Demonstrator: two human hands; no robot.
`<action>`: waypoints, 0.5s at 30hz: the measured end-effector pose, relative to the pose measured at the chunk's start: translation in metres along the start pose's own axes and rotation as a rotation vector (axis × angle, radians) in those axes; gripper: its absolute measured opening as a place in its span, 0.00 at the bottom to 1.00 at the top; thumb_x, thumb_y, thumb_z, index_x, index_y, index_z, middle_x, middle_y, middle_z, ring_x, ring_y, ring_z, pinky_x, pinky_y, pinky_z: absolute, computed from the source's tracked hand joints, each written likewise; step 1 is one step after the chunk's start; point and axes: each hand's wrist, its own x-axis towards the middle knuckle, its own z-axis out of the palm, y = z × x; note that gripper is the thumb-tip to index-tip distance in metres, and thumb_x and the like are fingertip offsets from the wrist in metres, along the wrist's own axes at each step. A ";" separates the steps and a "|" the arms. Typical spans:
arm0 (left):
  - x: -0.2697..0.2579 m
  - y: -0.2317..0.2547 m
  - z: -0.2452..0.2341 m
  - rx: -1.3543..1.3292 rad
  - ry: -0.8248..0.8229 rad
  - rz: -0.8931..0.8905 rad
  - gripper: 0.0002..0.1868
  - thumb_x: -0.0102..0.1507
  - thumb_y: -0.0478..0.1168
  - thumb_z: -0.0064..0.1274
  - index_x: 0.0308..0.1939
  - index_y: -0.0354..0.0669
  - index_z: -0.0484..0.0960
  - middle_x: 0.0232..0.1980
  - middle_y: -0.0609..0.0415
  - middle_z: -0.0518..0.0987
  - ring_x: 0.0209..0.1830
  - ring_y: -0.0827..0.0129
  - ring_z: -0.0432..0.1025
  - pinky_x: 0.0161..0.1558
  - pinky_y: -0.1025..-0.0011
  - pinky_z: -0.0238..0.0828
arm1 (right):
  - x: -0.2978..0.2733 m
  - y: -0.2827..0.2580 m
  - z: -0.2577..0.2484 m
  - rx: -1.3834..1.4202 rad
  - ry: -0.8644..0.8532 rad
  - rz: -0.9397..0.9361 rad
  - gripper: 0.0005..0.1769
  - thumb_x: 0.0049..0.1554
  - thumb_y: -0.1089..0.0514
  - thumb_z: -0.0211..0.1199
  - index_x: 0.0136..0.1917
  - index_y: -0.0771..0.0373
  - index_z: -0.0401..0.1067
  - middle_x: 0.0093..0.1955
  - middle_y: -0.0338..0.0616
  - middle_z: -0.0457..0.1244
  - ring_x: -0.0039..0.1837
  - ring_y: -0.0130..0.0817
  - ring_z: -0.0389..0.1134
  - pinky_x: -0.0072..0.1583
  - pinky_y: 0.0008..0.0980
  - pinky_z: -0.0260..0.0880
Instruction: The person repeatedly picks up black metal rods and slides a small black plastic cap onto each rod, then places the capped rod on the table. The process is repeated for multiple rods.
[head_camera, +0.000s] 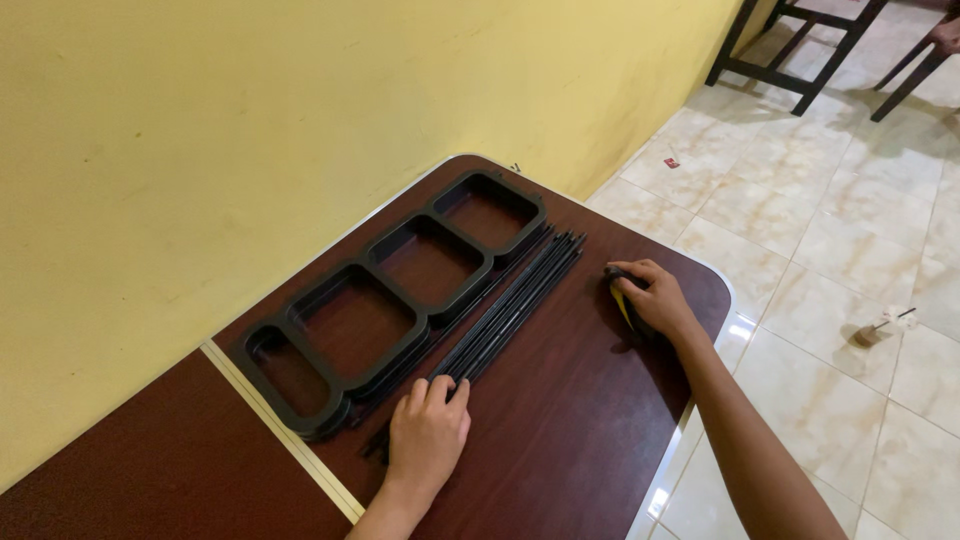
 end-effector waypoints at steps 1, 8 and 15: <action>0.000 0.000 0.001 0.001 -0.001 0.005 0.14 0.57 0.36 0.61 0.48 0.41 0.88 0.41 0.55 0.80 0.37 0.65 0.72 0.35 0.68 0.74 | 0.000 -0.001 -0.001 0.002 0.003 0.001 0.16 0.59 0.56 0.64 0.61 0.54 0.79 0.56 0.43 0.68 0.58 0.36 0.70 0.60 0.32 0.68; 0.002 -0.003 0.007 -0.021 -0.062 -0.005 0.12 0.61 0.35 0.60 0.48 0.38 0.87 0.41 0.54 0.80 0.38 0.65 0.73 0.35 0.68 0.74 | -0.001 -0.005 0.000 -0.004 -0.015 0.029 0.17 0.60 0.56 0.64 0.62 0.55 0.79 0.56 0.45 0.67 0.58 0.38 0.70 0.59 0.33 0.69; 0.000 -0.005 0.005 -0.077 0.056 -0.004 0.12 0.61 0.34 0.60 0.48 0.37 0.87 0.40 0.54 0.80 0.40 0.64 0.73 0.40 0.65 0.73 | -0.001 0.002 0.000 -0.095 -0.004 -0.028 0.18 0.59 0.56 0.64 0.63 0.53 0.78 0.58 0.48 0.68 0.59 0.42 0.70 0.60 0.36 0.68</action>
